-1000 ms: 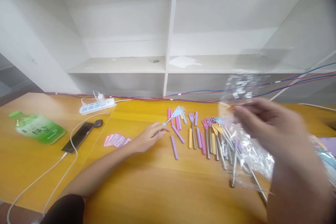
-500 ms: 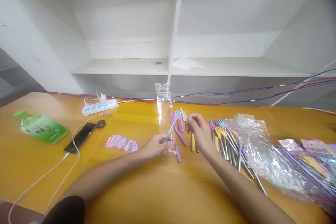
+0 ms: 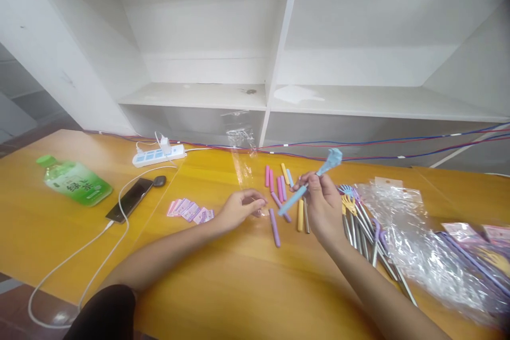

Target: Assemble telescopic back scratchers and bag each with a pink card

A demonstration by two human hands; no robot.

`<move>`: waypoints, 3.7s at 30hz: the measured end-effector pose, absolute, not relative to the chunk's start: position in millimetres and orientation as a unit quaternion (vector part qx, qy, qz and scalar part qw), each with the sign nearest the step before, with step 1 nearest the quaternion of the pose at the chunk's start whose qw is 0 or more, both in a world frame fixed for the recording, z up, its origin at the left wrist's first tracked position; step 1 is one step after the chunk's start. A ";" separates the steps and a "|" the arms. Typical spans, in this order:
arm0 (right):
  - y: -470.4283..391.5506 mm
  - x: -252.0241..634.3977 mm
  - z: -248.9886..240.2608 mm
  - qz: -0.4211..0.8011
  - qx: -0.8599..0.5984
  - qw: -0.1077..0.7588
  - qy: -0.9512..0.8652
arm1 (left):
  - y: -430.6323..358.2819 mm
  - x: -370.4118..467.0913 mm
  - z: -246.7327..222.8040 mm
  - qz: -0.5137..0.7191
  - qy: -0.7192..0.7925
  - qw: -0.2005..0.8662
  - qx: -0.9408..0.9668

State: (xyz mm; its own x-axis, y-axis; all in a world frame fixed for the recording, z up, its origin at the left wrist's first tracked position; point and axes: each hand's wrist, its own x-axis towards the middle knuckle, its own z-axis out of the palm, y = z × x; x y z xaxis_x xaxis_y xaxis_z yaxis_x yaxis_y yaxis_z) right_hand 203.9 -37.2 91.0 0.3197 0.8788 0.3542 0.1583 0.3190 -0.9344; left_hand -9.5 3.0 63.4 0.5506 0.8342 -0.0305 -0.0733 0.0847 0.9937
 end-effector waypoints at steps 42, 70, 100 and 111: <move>-39.9 198.4 76.2 0.127 -0.504 0.350 -0.780 | 2.0 -23.0 102.0 0.430 0.259 0.737 0.452; -48.5 206.3 101.1 0.254 -0.557 0.323 -0.722 | 16.9 -19.4 82.6 0.496 0.328 0.665 0.452; -71.0 173.0 93.9 -0.098 -0.384 0.438 -0.807 | -19.3 -7.1 66.7 0.339 0.243 0.719 0.557; -67.4 175.7 96.6 -0.105 -0.367 0.432 -0.817 | -15.4 -13.7 84.6 0.379 0.269 0.726 0.506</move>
State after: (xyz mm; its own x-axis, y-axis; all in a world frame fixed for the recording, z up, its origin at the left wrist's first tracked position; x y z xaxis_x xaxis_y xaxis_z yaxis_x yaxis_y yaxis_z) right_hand 175.7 -67.4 96.6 -0.3577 0.5094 0.7826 0.6906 0.7084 -0.1455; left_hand -13.7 -15.4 84.6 0.5686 0.8226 -0.0071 -0.2779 0.2002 0.9395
